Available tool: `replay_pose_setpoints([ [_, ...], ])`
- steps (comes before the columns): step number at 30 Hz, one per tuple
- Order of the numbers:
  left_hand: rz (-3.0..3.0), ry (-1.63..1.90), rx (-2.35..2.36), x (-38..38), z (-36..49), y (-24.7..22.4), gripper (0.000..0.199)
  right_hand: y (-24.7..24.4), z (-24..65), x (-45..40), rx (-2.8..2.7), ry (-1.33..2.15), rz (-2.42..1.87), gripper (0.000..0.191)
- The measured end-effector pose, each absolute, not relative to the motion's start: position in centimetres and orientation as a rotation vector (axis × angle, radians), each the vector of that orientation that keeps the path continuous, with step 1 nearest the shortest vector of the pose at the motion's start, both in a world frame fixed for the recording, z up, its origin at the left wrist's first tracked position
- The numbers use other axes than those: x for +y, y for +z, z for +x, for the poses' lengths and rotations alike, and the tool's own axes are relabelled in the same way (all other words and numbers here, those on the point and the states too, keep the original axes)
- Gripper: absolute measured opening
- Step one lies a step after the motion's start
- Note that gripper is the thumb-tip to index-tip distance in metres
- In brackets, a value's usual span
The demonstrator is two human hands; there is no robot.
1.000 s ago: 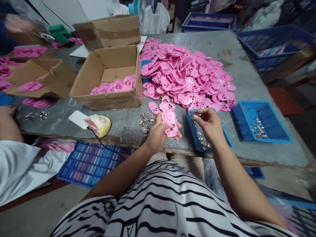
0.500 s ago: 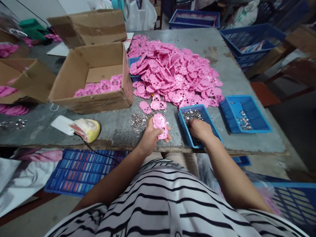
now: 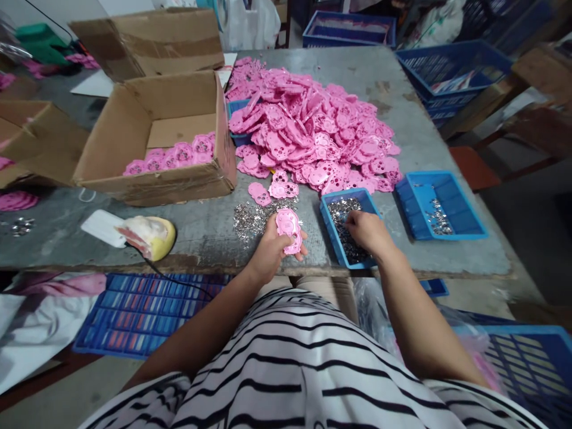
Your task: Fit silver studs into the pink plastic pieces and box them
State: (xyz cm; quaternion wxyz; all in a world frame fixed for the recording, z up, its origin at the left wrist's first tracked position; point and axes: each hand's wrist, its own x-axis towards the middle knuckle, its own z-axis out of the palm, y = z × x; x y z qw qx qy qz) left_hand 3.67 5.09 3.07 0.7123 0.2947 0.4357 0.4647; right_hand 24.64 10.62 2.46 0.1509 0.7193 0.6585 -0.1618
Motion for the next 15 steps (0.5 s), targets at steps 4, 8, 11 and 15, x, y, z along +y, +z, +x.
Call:
replay_pose_setpoints([
  [4, 0.659, 1.017, 0.976, 4.93, 3.93, 2.84, 0.05, 2.71, 24.36, 10.14, 1.857, -0.473, 2.001, 0.031],
  [8, 0.661, 0.996, 0.969, 4.83, 4.21, 2.58, 0.047, 2.94, 24.28, 9.85, 1.902, -0.466, 2.027, 0.032],
  [11, 0.684, 1.012, 0.959, 4.86, 4.25, 2.44, 0.045, 3.11, 24.62, 9.81, 1.934, -0.454, 2.077, 0.032],
  [15, 0.695, 1.029, 0.967, 4.9, 4.09, 2.34, 0.044, 2.95, 25.09, 9.88, 1.928, -0.477, 2.118, 0.029],
])
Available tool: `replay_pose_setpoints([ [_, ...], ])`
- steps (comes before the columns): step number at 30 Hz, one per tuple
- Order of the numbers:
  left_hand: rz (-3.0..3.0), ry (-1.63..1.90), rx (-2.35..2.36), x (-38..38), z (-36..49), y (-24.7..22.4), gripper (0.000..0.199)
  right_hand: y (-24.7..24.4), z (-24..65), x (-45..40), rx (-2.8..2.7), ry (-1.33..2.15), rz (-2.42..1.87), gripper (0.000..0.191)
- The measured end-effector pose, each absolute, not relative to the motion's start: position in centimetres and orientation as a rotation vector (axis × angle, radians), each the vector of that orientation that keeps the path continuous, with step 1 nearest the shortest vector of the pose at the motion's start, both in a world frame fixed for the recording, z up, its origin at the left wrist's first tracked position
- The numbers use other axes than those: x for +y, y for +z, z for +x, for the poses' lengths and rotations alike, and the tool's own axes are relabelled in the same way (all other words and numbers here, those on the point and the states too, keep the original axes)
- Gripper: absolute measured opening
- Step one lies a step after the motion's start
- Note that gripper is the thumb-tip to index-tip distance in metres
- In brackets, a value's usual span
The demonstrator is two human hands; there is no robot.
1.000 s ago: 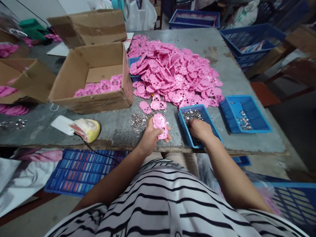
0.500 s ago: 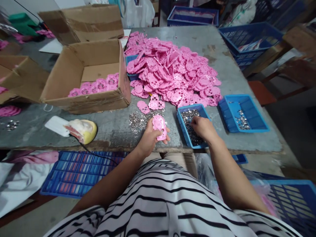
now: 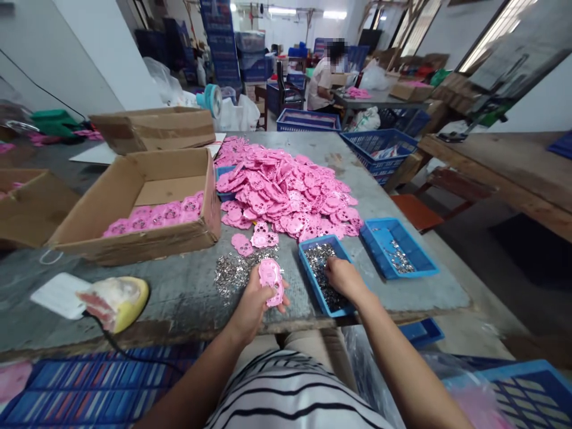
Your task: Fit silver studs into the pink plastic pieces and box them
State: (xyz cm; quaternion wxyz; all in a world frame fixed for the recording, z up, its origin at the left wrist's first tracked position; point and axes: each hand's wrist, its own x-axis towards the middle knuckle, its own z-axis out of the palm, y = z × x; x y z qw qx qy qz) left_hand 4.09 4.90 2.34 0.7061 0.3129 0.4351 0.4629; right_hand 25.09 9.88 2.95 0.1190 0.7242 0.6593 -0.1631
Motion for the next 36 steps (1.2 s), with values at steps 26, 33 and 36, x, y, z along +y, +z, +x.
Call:
replay_pose_setpoints([
  [26, 0.71, 1.015, 0.996, 5.1, 3.8, 2.4, 0.055, 2.6, 25.0, 9.6, 1.904, -0.431, 2.018, 0.032],
  [33, 0.691, 1.045, 0.997, 5.0, 3.9, 1.0, 0.058, 1.9, 24.5, 8.8, 1.947, -0.397, 2.032, 0.031],
  [36, 0.688, 1.046, 0.994, 5.0, 3.9, 0.7, 0.06, 1.5, 23.1, 8.4, 1.956, -0.347, 2.068, 0.036],
])
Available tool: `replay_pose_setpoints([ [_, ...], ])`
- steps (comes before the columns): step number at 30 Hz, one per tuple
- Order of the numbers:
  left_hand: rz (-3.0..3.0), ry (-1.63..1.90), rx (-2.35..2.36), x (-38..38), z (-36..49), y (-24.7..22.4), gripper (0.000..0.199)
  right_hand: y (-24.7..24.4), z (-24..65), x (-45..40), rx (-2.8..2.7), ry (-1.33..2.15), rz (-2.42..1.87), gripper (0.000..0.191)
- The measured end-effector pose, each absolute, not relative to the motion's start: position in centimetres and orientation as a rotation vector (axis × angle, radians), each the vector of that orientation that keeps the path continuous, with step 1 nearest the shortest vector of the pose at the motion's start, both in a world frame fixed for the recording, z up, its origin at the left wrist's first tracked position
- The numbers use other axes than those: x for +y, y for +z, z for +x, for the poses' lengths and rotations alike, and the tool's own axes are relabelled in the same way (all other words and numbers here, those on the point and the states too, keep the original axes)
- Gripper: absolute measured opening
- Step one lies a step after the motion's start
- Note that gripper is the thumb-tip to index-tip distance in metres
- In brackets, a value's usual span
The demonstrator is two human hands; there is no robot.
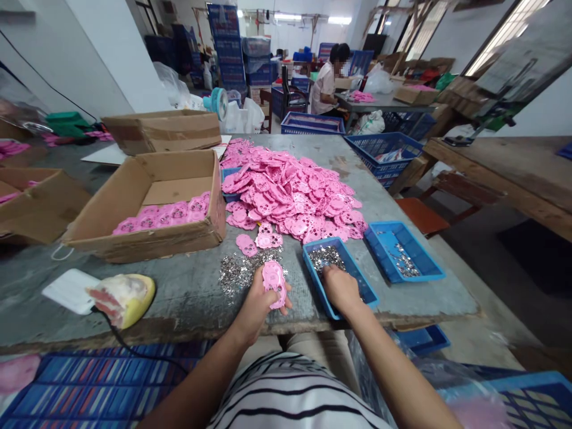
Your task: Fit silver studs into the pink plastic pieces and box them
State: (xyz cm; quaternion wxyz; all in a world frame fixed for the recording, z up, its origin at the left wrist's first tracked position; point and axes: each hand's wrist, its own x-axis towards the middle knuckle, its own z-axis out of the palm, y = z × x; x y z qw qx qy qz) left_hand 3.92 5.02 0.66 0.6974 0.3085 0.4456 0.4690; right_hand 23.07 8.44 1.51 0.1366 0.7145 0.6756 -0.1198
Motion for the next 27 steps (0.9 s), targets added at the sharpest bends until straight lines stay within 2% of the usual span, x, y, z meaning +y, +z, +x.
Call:
replay_pose_setpoints([
  [11, 0.707, 1.053, 1.027, 4.5, 3.0, 1.7, 0.055, 2.2, 22.0, 8.6, 1.917, -0.375, 2.236, 0.037],
  [18, 0.721, 1.015, 1.021, 5.1, 3.8, 0.6, 0.06, 1.9, 24.6, 9.4, 2.045, -0.624, 2.334, 0.028],
  [24, 0.783, 1.01, 1.044, 5.8, 5.7, 1.6, 0.057, 1.8, 25.4, 9.8, 2.139, -0.748, 2.472, 0.016],
  [27, 0.77, 1.016, 1.091, 6.3, 6.8, 1.9, 0.057, 1.4, 25.2, 9.7, 2.229, -1.062, 2.637, 0.011],
])
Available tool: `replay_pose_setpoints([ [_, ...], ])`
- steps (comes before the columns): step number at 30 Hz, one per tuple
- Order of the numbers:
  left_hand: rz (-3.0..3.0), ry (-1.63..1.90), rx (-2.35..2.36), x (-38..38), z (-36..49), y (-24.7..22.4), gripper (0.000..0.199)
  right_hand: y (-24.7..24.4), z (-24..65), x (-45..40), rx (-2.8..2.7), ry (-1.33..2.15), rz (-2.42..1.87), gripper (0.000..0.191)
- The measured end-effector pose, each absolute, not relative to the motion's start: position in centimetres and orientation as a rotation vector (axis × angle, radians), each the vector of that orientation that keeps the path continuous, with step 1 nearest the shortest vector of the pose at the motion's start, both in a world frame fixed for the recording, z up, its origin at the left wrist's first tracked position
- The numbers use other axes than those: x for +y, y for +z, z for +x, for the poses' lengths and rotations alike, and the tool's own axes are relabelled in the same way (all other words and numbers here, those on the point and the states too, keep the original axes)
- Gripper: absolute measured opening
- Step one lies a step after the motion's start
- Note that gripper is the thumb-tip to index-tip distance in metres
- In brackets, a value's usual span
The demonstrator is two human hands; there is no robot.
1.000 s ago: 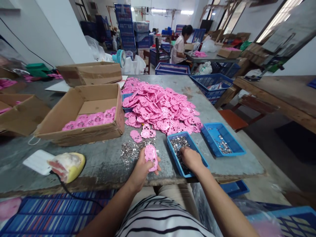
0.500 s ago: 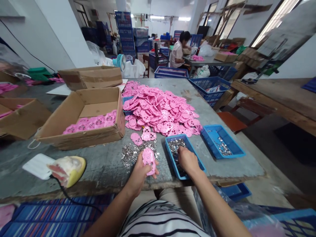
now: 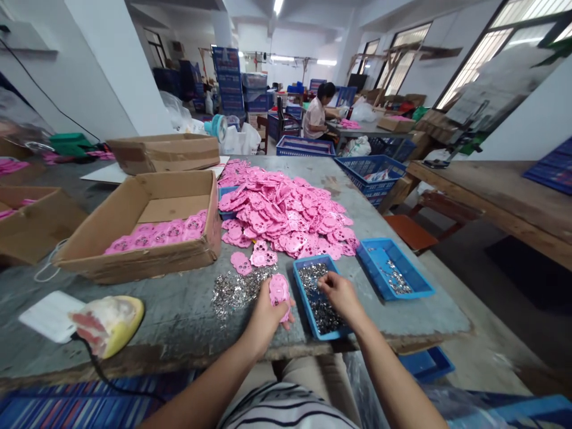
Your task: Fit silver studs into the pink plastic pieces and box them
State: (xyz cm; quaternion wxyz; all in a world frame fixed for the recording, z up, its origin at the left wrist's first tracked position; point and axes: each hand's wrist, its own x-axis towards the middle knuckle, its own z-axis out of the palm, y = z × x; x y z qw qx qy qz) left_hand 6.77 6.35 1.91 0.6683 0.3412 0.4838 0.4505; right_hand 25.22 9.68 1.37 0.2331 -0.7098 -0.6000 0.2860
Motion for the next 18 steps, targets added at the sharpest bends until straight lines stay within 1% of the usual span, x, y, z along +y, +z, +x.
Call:
replay_pose_setpoints([
  [4, 0.718, 1.116, 1.111, 6.9, 8.0, 1.9, 0.056, 0.9, 23.8, 9.0, -1.369, 1.079, -1.489, 0.02],
  [6, 0.685, 1.171, 1.09, 7.0, 8.4, 1.8, 0.055, 0.9, 22.8, 8.6, -1.344, 1.147, -1.378, 0.022],
  [11, 0.603, 1.227, 1.063, 6.8, 8.5, 1.9, 0.054, 1.1, 21.3, 8.1, -1.246, 1.197, -1.341, 0.022],
  [18, 0.476, 1.123, 0.979, 7.0, 7.3, 2.1, 0.057, 1.2, 20.4, 8.2, -1.156, 1.258, -1.242, 0.022],
])
